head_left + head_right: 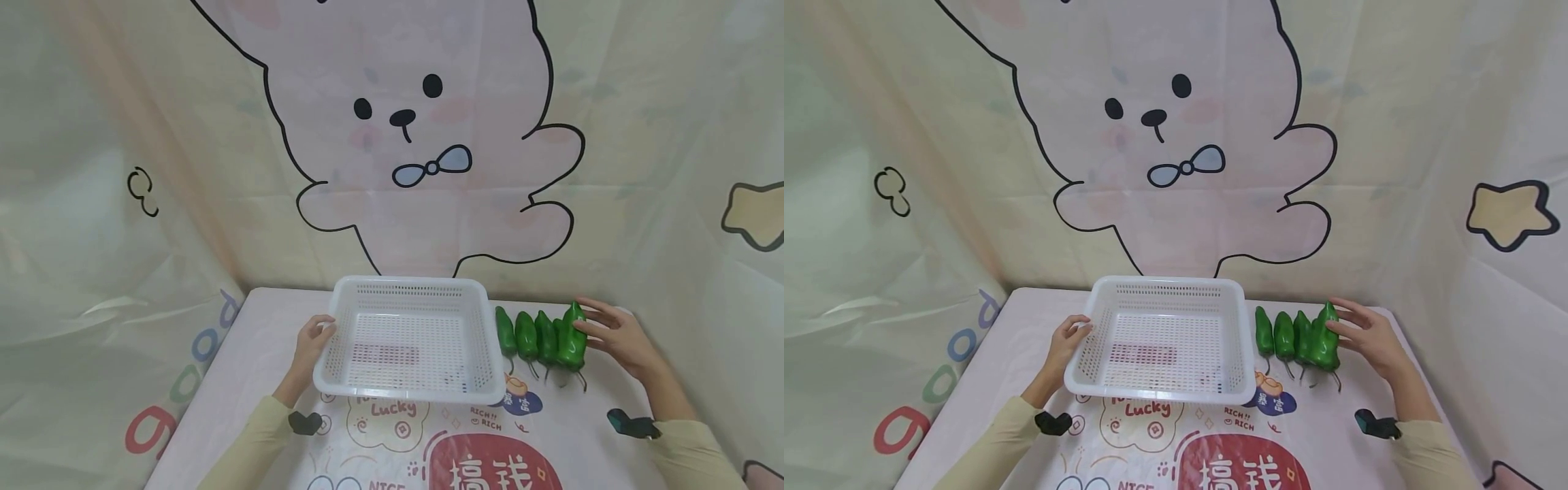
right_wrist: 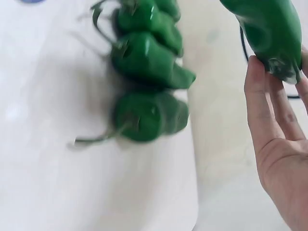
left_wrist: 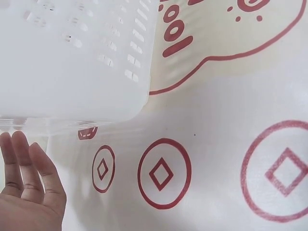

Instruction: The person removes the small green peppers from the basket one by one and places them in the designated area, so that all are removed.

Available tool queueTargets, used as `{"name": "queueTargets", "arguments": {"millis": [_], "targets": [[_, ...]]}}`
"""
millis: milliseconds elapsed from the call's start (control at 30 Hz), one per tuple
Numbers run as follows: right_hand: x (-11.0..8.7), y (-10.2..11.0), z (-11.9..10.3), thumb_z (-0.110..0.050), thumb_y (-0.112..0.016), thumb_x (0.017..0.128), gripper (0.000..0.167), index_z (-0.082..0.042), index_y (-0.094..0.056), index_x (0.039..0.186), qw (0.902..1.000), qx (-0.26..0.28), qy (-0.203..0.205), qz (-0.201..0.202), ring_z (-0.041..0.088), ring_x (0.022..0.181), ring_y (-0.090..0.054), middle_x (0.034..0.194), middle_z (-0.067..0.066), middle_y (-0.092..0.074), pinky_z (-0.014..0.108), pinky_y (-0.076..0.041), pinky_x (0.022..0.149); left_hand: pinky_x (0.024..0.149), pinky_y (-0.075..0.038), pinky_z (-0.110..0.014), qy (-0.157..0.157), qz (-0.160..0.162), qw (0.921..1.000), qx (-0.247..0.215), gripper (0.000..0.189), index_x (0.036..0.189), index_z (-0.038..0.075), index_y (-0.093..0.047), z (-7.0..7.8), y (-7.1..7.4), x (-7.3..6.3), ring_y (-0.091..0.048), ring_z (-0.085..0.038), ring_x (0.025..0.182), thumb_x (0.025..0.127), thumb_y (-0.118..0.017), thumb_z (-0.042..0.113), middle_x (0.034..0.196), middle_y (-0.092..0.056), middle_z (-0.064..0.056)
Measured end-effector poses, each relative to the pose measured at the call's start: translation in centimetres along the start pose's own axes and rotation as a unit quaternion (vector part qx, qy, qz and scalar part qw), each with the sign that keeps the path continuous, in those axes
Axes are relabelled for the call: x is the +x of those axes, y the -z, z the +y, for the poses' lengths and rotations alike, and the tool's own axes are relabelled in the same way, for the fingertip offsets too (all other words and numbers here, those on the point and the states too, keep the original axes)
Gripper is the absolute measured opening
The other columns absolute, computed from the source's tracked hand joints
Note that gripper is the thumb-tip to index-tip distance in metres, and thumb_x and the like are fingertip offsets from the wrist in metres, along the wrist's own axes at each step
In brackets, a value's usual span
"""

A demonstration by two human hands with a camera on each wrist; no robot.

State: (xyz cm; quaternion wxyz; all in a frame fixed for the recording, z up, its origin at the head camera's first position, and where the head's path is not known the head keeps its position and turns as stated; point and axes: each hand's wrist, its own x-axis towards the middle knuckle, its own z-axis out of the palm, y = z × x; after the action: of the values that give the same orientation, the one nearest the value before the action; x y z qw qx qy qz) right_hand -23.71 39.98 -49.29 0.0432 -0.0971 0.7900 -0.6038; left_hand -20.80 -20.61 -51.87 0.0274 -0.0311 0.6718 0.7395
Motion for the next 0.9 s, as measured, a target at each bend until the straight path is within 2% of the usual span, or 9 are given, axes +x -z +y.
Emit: {"name": "queueTargets", "arguments": {"millis": [133,267,500,700,900], "targets": [[-0.3,1.2,0.9,0.001,-0.064,0.099,0.053,0.001,-0.045,0.149,0.9998,-0.016,0.007,-0.009,0.004,0.107,-0.065,0.129,-0.006,-0.058,0.029,-0.062,0.078,0.095,-0.053,-0.063,0.001,0.0,1.0,-0.003,0.029,0.13,-0.008,-0.048,0.0,0.0,-0.1,-0.049,-0.06,0.121,0.106,-0.051,0.007,0.134,-0.047,-0.039],[-0.6,2.0,1.6,-0.003,-0.065,0.1,0.052,-0.001,-0.046,0.149,0.9987,-0.051,-0.001,-0.002,0.0,0.106,-0.063,0.131,-0.006,-0.053,0.027,-0.062,0.077,0.094,-0.054,-0.061,-0.004,0.0,1.0,0.005,0.028,0.13,-0.008,-0.048,-0.1,0.0,-0.1,-0.051,-0.059,0.12,0.107,-0.051,0.008,0.133,-0.048,-0.038],[-1.0,3.5,2.3,-0.006,-0.065,0.101,0.052,-0.002,-0.046,0.149,0.9968,-0.076,-0.024,0.006,-0.002,0.104,-0.063,0.127,-0.013,-0.053,0.025,-0.061,0.076,0.085,-0.061,-0.051,-0.022,0.034,0.9987,0.031,0.026,0.126,0.002,-0.054,-3.4,0.5,1.5,-0.061,-0.047,0.112,0.106,-0.055,0.018,0.128,-0.055,-0.027],[-0.8,4.6,3.1,-0.009,-0.067,0.1,0.054,-0.003,-0.046,0.149,0.9966,-0.072,-0.039,-0.009,-0.001,0.104,-0.064,0.124,-0.018,-0.057,0.026,-0.061,0.078,0.086,-0.061,-0.051,-0.022,0.029,0.9986,0.038,0.03,0.128,0.002,-0.053,-3.3,0.6,1.5,-0.061,-0.048,0.113,0.106,-0.056,0.021,0.127,-0.055,-0.028],[-0.5,5.9,4.2,-0.012,-0.066,0.101,0.054,-0.006,-0.046,0.15,0.994,-0.081,-0.067,-0.029,-0.005,0.104,-0.061,0.125,-0.019,-0.053,0.027,-0.06,0.08,0.087,-0.06,-0.054,-0.031,0.021,0.9988,0.031,0.031,0.129,0.0,-0.052,-3.4,0.6,1.6,-0.06,-0.051,0.111,0.106,-0.055,0.019,0.125,-0.055,-0.03]]}}
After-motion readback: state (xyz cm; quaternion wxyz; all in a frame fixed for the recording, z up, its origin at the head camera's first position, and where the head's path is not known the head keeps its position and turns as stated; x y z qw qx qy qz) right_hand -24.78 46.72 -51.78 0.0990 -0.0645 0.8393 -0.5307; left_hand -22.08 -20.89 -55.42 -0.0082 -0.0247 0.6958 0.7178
